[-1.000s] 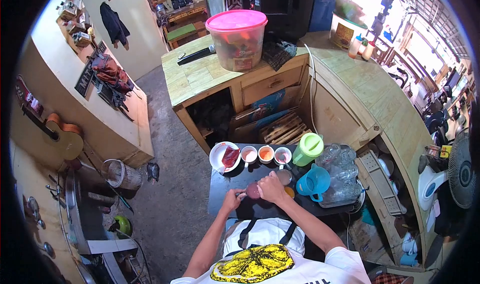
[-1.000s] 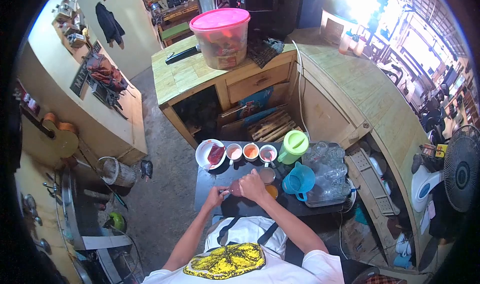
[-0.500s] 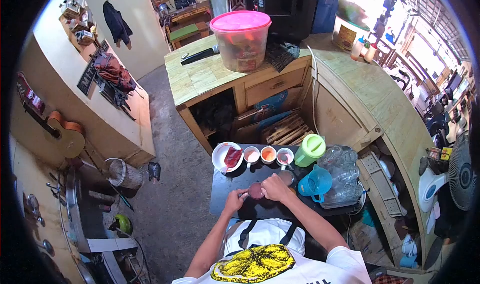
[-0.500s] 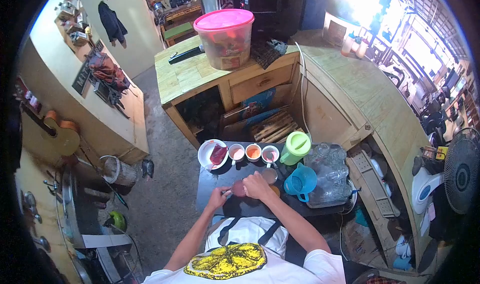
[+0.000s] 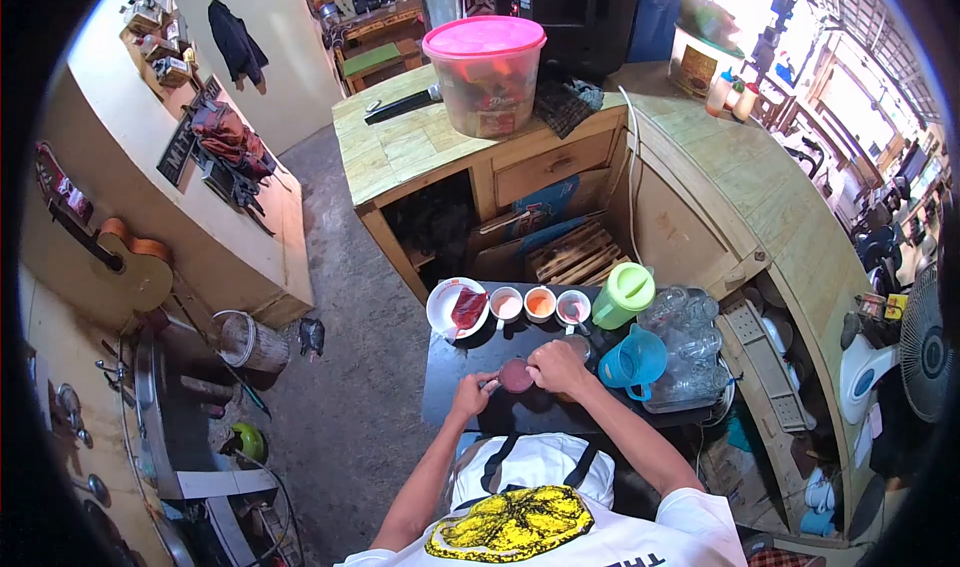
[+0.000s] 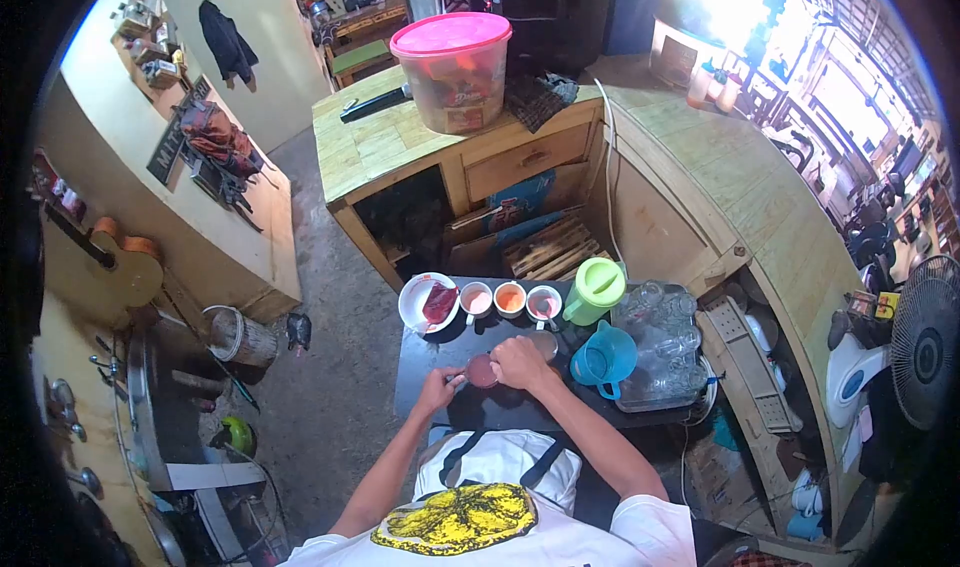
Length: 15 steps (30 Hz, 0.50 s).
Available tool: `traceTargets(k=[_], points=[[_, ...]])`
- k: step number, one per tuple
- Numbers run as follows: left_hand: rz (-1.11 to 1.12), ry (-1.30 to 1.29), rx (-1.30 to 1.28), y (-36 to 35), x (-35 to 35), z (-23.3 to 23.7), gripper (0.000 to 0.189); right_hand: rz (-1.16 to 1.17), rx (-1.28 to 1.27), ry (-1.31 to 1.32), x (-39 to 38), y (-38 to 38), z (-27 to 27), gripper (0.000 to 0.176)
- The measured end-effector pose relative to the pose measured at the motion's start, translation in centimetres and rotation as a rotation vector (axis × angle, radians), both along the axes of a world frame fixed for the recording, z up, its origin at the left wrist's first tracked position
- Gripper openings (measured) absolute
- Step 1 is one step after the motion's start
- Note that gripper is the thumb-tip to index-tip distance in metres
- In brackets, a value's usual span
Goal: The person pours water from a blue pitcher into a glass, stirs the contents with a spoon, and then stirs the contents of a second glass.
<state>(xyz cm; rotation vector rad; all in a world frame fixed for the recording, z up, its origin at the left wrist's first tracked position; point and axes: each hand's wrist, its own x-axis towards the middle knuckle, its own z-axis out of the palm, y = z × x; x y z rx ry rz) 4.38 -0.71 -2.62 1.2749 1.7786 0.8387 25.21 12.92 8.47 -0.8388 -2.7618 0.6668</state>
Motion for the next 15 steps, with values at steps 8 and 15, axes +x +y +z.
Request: traceTargets(k=[8,15], points=[[0.007,0.034,0.007,0.0,0.0,-0.2,0.028,-0.156,0.077,0.069,-1.3,-0.8,1.1,0.022],[-0.012,0.009,-0.041,0.2,0.1,0.5,0.027,-0.092,-0.037,0.030,-0.7,-1.4,-0.7,0.023]])
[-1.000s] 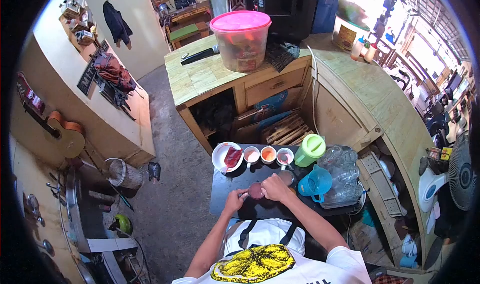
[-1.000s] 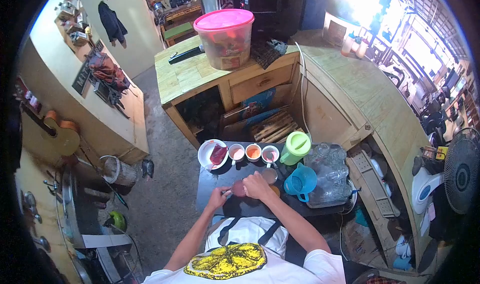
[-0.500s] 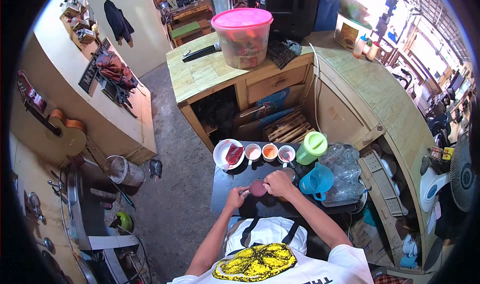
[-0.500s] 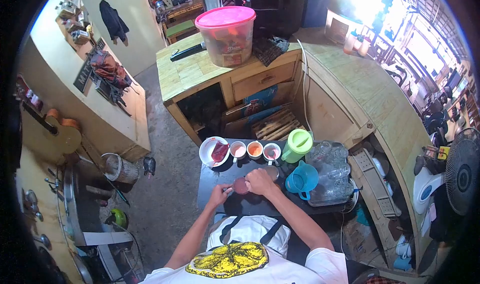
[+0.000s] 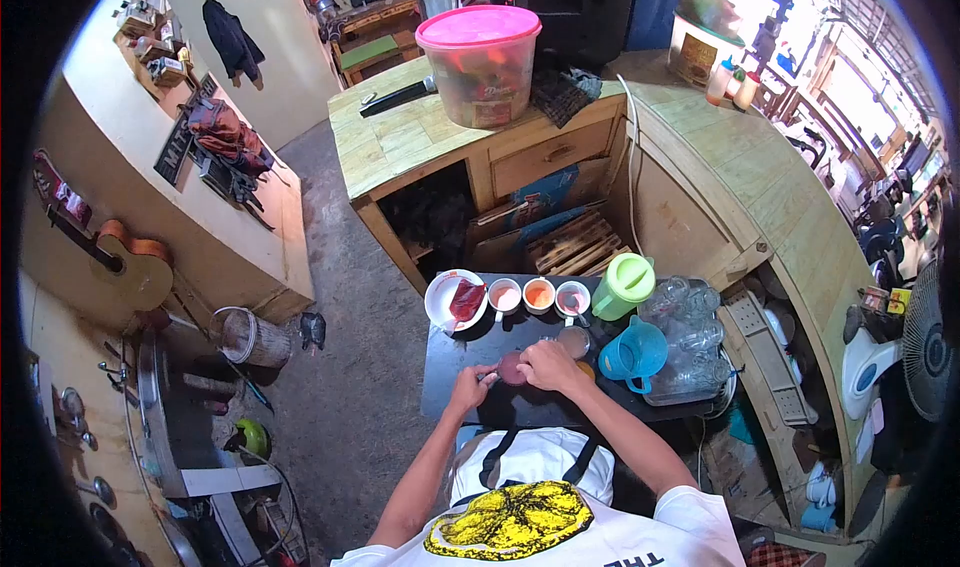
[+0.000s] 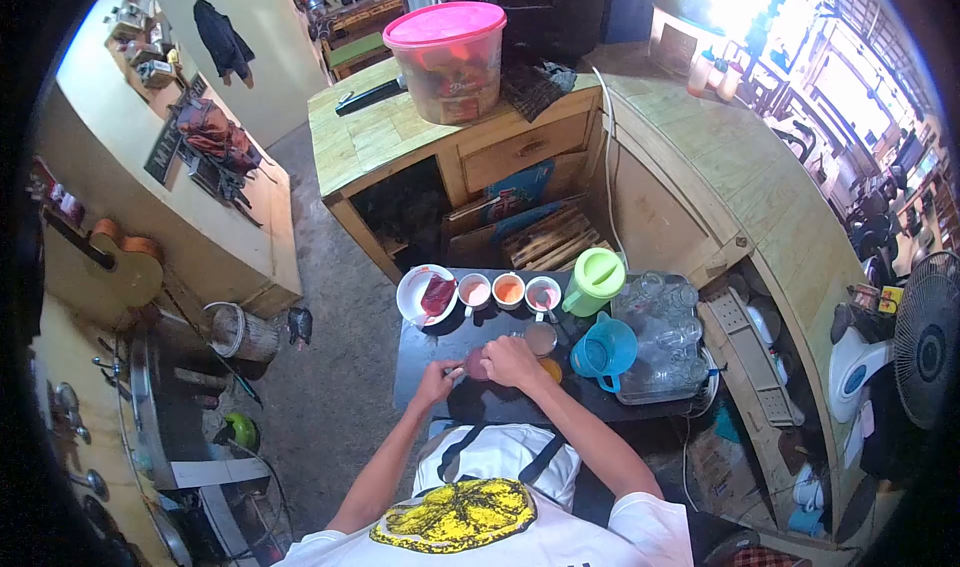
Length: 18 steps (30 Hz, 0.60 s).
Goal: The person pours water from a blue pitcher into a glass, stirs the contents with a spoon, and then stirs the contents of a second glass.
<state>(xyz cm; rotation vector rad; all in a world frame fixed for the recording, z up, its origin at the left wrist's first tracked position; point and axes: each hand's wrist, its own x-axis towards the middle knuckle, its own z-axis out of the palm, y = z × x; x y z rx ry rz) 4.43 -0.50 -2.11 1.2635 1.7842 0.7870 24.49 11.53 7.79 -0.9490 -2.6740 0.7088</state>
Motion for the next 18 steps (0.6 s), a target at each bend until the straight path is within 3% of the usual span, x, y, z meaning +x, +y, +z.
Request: traceTargets(k=[4,10,13,16,18], points=[[-0.002,-0.013,-0.013,0.0,-0.2,-0.4,0.027,-0.096,0.102,0.148,-0.3,-0.2,0.8,0.023],[-0.001,-0.008,0.037,-0.1,-0.2,-1.0,0.026,-0.081,0.079,-0.150,0.0,-1.2,0.6,0.023],[-0.006,0.003,-0.005,0.0,-0.2,-0.1,0.026,-0.023,0.028,0.025,-0.3,-1.3,0.1,0.022],[0.001,-0.013,-0.029,-0.1,-0.1,0.1,0.027,-0.012,0.239,0.152,-0.6,-0.8,-0.1,0.022],[-0.012,0.000,-0.010,0.1,-0.1,0.2,0.026,0.003,0.249,0.028,-0.3,-0.7,-0.2,0.022]])
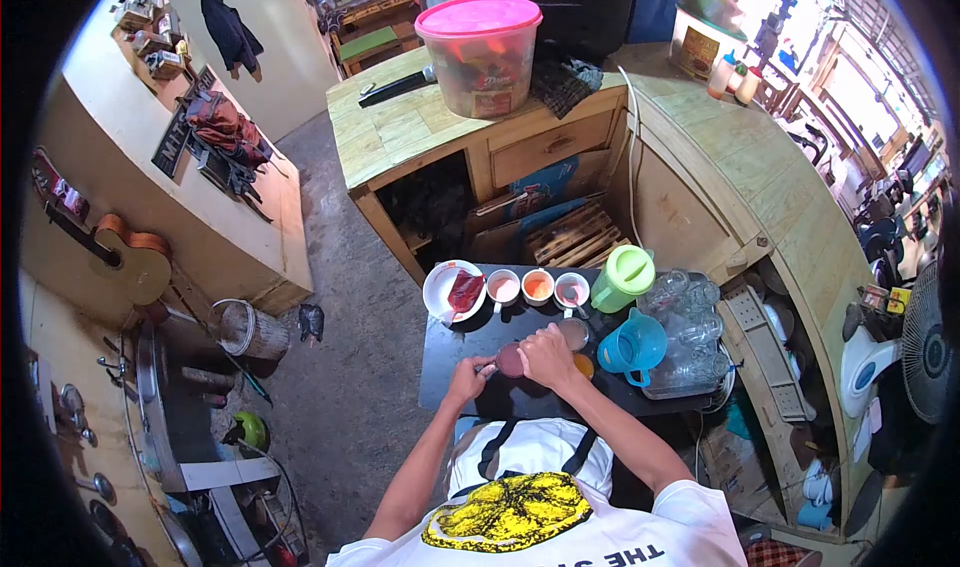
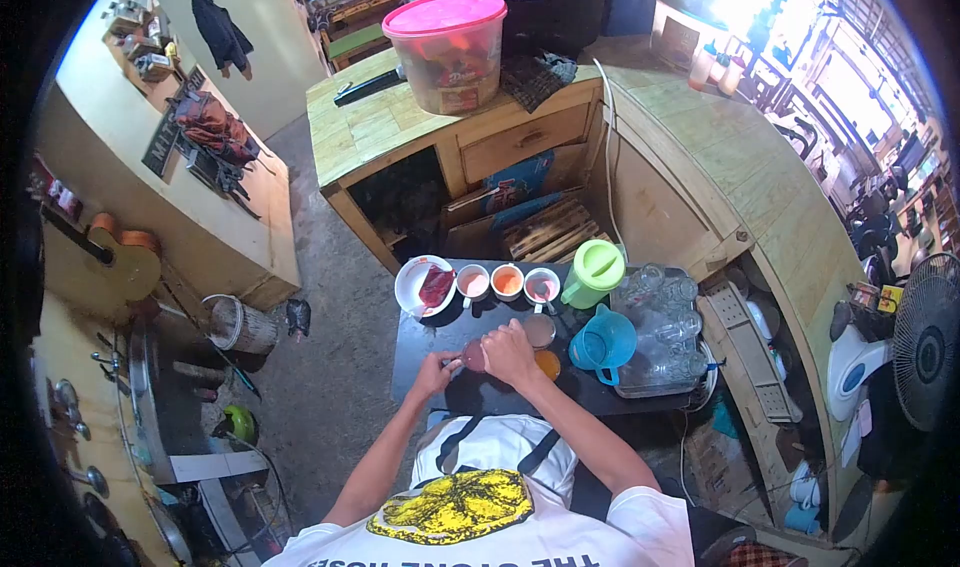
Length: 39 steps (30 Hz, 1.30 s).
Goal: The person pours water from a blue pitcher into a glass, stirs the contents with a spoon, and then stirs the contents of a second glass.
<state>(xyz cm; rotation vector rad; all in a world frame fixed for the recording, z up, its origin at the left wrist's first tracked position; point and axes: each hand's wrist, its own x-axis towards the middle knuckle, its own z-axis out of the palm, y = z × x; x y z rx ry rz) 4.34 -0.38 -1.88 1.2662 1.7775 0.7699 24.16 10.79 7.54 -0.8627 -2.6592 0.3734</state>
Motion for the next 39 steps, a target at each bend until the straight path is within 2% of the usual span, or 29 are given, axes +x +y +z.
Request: traceTargets(k=[4,7,10,13,16,19,22,25,28,31,34,39], points=[[-0.013,0.013,0.052,-0.2,-0.1,-0.6,0.027,0.052,-0.119,-0.202,0.4,-0.2,0.0,0.021],[0.001,-0.005,0.053,-0.2,-0.2,-1.2,0.029,0.039,-0.136,0.014,0.2,-0.5,0.1,0.021],[-0.003,0.003,0.043,-0.1,-0.3,-0.9,0.028,-0.048,0.005,0.116,-0.1,-0.3,-0.5,0.020],[0.007,-0.023,0.018,-0.2,0.1,-0.1,0.028,-0.094,-0.002,-0.049,0.4,-0.2,-0.2,0.021],[0.022,-0.041,-0.016,-0.1,0.0,0.3,0.028,-0.056,-0.142,-0.191,0.4,-0.3,0.6,0.021],[0.017,-0.050,-0.029,0.0,-0.1,-0.2,0.028,-0.009,-0.179,-0.070,0.0,-0.5,-0.3,0.021],[0.024,-0.050,0.007,0.0,-0.2,-0.9,0.028,-0.057,-0.060,0.109,-0.3,-0.1,-0.8,0.021],[0.020,-0.037,0.038,-0.2,-0.3,-1.6,0.028,-0.077,-0.075,-0.128,0.0,0.2,0.4,0.020],[0.027,-0.053,0.028,-0.1,-0.2,-1.7,0.028,-0.006,-0.144,-0.188,0.3,0.0,0.4,0.019],[0.018,-0.038,0.007,-0.2,-0.2,-1.0,0.028,0.007,-0.226,-0.037,0.1,-0.2,0.2,0.018],[0.018,-0.017,-0.028,-0.1,-0.3,-0.7,0.028,-0.064,-0.061,0.058,0.1,0.1,0.1,0.019],[0.035,-0.045,-0.050,-0.1,-0.3,-1.0,0.028,-0.058,-0.153,-0.100,0.3,-0.1,0.8,0.018]])
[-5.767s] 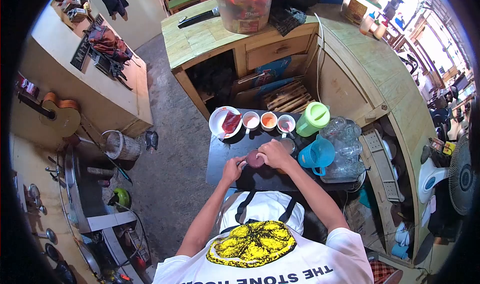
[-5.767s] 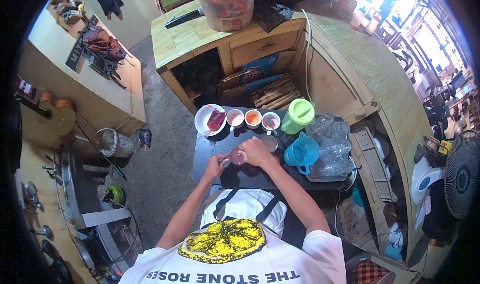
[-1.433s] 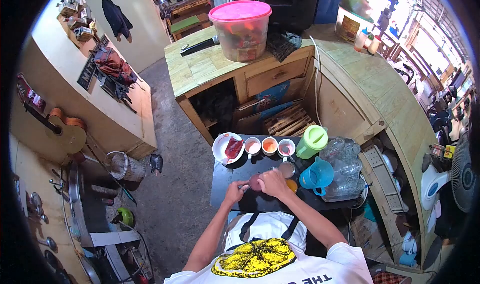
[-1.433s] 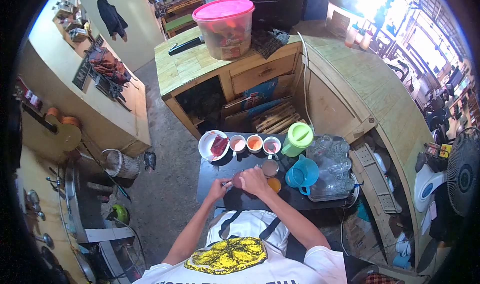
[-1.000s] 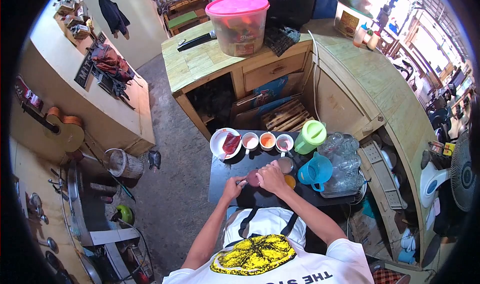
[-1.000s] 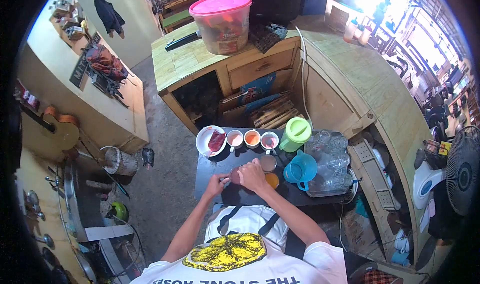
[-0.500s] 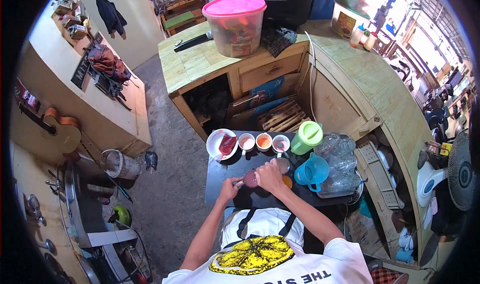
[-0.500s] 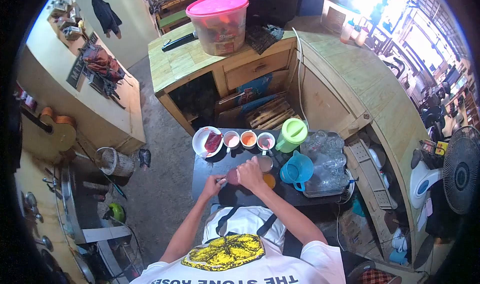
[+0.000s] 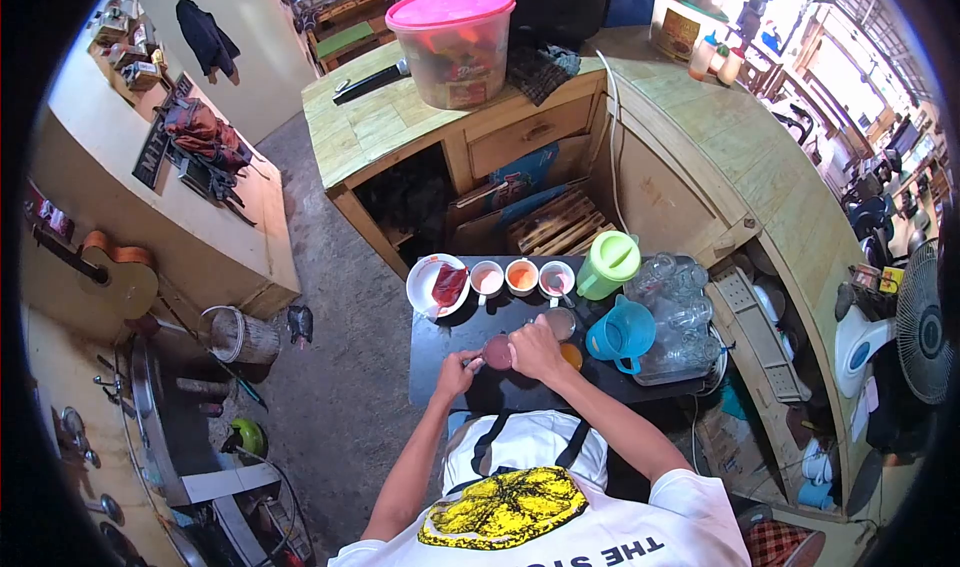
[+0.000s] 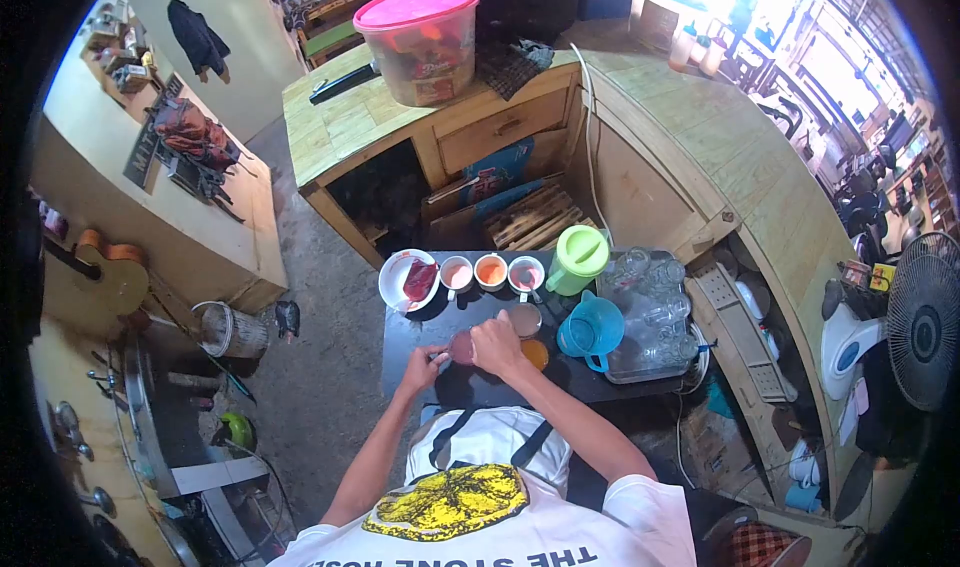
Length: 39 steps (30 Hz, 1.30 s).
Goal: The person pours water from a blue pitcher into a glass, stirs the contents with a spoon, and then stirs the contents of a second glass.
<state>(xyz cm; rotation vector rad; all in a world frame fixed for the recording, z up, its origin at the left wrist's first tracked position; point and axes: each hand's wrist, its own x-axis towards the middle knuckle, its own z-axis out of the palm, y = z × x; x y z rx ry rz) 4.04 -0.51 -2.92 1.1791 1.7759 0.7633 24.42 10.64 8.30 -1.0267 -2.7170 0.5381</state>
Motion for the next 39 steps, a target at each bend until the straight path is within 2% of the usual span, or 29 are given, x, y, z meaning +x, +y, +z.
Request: traceTargets(k=[1,4,7,10,13,16,19,21,25,28,31,35,39], points=[[-0.006,0.013,0.023,0.1,-0.1,-0.2,0.028,0.008,-0.041,-0.032,-0.2,-0.1,0.2,0.017],[-0.013,0.022,0.052,0.0,0.1,-0.4,0.029,0.021,-0.031,0.099,-0.5,-0.1,-0.5,0.017],[-0.006,0.005,0.044,-0.2,0.2,0.0,0.029,-0.020,0.062,0.233,-0.6,0.1,-0.5,0.019],[-0.012,0.035,0.071,0.0,0.2,0.5,0.029,0.033,0.135,0.125,-0.3,0.1,-0.8,0.021],[-0.013,0.047,0.034,-0.1,0.2,0.5,0.028,0.110,0.001,-0.049,-0.1,-0.3,-1.2,0.020],[-0.019,0.046,0.041,0.1,0.0,-0.5,0.028,0.084,-0.018,0.114,-0.4,-0.4,-1.5,0.019],[-0.027,0.028,0.058,0.1,-0.1,-0.6,0.028,0.015,0.093,0.204,-0.4,-0.2,-0.6,0.021],[-0.006,0.009,0.005,0.0,0.1,-0.4,0.028,0.029,0.076,0.069,0.1,-0.2,-0.3,0.021],[-0.034,0.058,0.056,0.1,0.0,0.9,0.028,0.071,-0.023,-0.136,-0.1,-0.7,0.1,0.020],[-0.035,0.063,0.038,0.1,0.4,1.0,0.028,0.023,-0.021,0.122,-0.4,-0.8,-0.6,0.018],[-0.019,0.071,0.067,-0.2,0.3,1.1,0.028,-0.037,0.099,0.157,-0.5,-0.3,-0.2,0.018],[-0.023,0.077,0.043,0.0,0.5,1.3,0.028,0.036,0.058,-0.058,0.0,0.0,-0.3,0.021],[-0.019,0.084,0.059,-0.1,0.4,0.8,0.028,0.084,-0.024,0.068,0.2,-0.2,-1.5,0.020]])
